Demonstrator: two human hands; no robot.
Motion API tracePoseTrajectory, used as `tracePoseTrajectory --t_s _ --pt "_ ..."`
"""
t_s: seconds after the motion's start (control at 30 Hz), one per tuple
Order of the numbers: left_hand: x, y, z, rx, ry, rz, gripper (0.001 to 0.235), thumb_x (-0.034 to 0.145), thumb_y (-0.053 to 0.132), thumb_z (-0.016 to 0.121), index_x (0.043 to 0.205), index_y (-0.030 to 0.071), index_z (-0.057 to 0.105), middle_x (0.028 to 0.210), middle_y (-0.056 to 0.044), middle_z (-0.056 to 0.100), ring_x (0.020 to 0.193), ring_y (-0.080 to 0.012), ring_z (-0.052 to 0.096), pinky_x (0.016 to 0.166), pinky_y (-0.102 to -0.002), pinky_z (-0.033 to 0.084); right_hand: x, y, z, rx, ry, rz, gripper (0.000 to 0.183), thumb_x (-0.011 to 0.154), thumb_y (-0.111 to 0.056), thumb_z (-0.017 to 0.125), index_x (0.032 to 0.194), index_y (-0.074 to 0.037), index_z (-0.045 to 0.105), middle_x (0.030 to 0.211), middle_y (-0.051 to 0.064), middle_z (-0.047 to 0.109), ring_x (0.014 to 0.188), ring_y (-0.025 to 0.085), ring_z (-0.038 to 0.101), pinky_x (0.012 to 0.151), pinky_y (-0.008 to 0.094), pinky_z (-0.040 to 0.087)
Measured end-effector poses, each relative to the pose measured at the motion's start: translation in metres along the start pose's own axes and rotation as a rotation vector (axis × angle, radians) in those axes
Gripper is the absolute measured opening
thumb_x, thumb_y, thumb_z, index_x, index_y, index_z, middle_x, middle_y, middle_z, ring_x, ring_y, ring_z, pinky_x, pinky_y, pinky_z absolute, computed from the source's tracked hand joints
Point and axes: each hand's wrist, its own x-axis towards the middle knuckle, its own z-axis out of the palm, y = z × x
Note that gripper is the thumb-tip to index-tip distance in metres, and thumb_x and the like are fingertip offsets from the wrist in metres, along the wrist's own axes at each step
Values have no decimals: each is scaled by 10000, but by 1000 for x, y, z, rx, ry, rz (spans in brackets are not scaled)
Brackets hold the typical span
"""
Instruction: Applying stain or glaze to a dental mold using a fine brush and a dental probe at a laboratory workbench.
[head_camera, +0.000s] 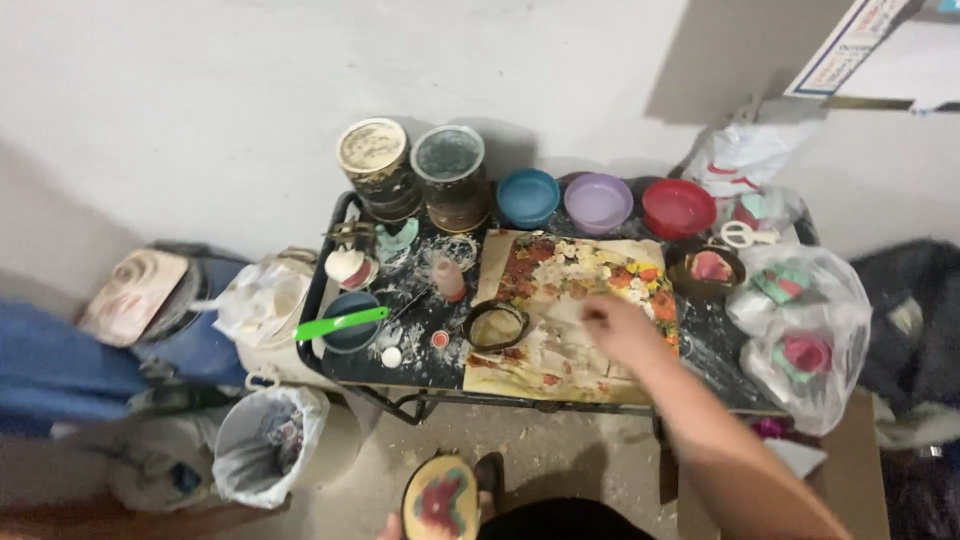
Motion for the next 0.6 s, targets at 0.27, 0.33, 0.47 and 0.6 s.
tracePoseTrajectory --t_s 0.27,0.33,0.47,0.6 --pt "159 60 -23 341 -642 -172 1009 909 652 194 1185 -185 685 519 -284 610 432 -344 603 403 -335 445 -7 103 -20 -805 293 115 222 900 -289 602 1028 -203 762 1271 129 579 947 413 584 706 562 529" --pt "181 64 -15 296 -1000 -232 1034 938 721 230 802 -192 697 544 -276 623 443 -337 607 385 -329 476 -29 74 -16 -684 467 179 225 987 -257 657 1056 -48 702 1060 195 575 859 472 609 665 583 528" --pt "153 103 43 153 -920 -367 812 930 503 463 1568 1 427 1233 -382 650 388 -380 618 281 -393 529 -42 -22 -23 -381 23 1004 687 961 -654 545 1311 -68 467 1233 243 690 1105 450 703 842 556 566" --pt "154 104 72 309 -1131 -305 772 972 543 410 1496 -11 526 1121 -318 693 369 -272 586 277 -288 458 -61 12 -8 -395 53 881 566 942 -388 615 1399 -87 468 1224 249 661 1028 478 703 784 560 568"
